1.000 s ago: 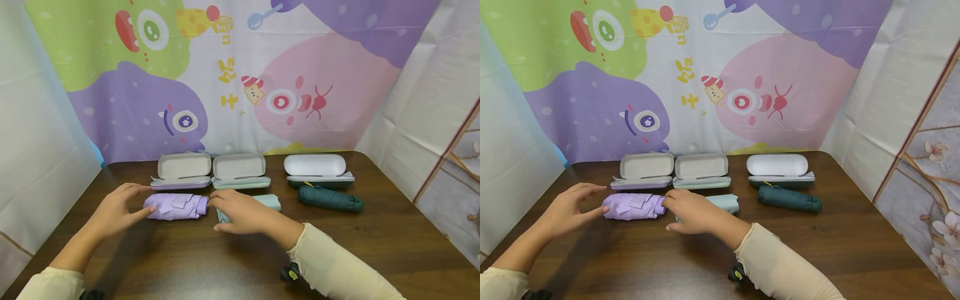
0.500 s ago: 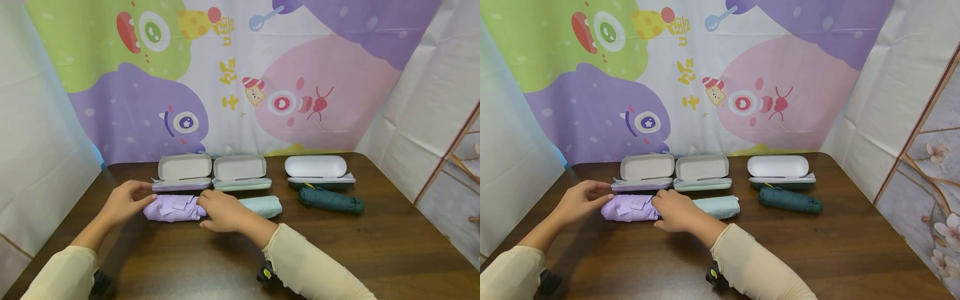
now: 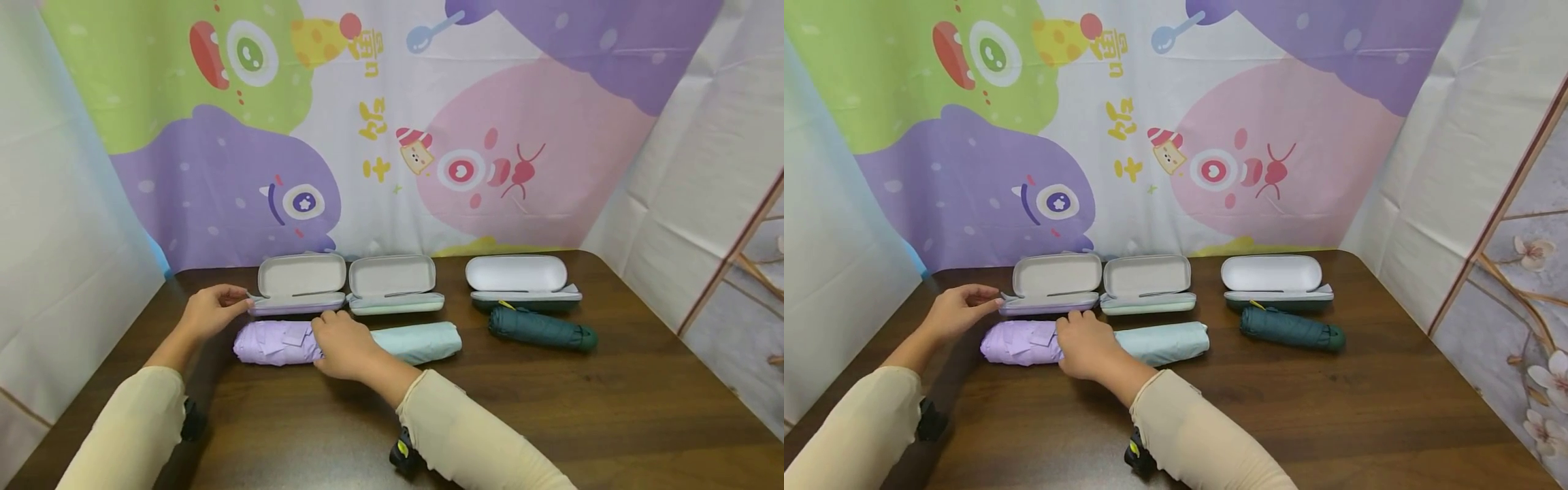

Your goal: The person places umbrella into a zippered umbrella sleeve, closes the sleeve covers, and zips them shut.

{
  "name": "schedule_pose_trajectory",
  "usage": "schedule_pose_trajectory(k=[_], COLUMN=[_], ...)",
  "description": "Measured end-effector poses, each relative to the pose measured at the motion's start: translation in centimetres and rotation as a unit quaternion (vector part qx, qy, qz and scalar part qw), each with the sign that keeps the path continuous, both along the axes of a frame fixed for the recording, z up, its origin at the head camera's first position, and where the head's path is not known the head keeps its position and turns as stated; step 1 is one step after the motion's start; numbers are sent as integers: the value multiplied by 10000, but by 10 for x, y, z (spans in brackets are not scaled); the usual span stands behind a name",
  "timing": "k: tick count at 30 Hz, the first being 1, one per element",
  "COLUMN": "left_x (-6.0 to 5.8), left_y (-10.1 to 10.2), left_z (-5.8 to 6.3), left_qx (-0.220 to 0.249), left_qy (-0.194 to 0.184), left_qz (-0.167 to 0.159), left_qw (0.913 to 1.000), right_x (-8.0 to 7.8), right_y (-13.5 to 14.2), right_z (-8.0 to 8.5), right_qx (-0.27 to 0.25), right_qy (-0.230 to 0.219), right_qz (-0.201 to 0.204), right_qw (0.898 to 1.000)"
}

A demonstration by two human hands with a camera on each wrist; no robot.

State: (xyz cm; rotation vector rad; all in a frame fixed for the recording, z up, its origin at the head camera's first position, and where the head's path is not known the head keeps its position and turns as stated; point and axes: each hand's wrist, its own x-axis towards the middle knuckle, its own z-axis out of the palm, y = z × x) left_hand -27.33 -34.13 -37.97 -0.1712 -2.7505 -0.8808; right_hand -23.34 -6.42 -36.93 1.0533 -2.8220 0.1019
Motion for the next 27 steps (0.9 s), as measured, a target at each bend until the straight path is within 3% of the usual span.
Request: schedule_pose_trajectory(k=[4, 8, 11, 14, 18, 23, 27], left_x=[-12, -22, -29, -38, -50, -64, -71], left_y=[-4, -9, -12, -14, -10, -2, 2], left_z=[-1, -2, -2, 0, 7, 16, 19], left_qx=[634, 1265, 1345, 1206, 620, -161, -416], left_qy=[-500, -990, -1243, -1446, -1475, -1241, -997], left_qz=[-36, -66, -77, -121, -175, -391, -620], left_qw=[9967, 9870, 9831, 9820, 9870, 9914, 9922], right_x=[-6, -12, -14, -15, -16, -14, -13], right_y=[-11, -21, -27, -32, -36, -38, -37], right_z=[-6, -12, -16, -17, -17, -16, -13], right_qx=[99, 192, 251, 311, 429, 514, 597], right_qy=[-105, -210, -254, -268, -236, -228, -331], right_qz=[-157, -389, -541, -638, -676, -667, -624], right_qw=[9998, 9988, 9979, 9971, 9965, 9962, 9957])
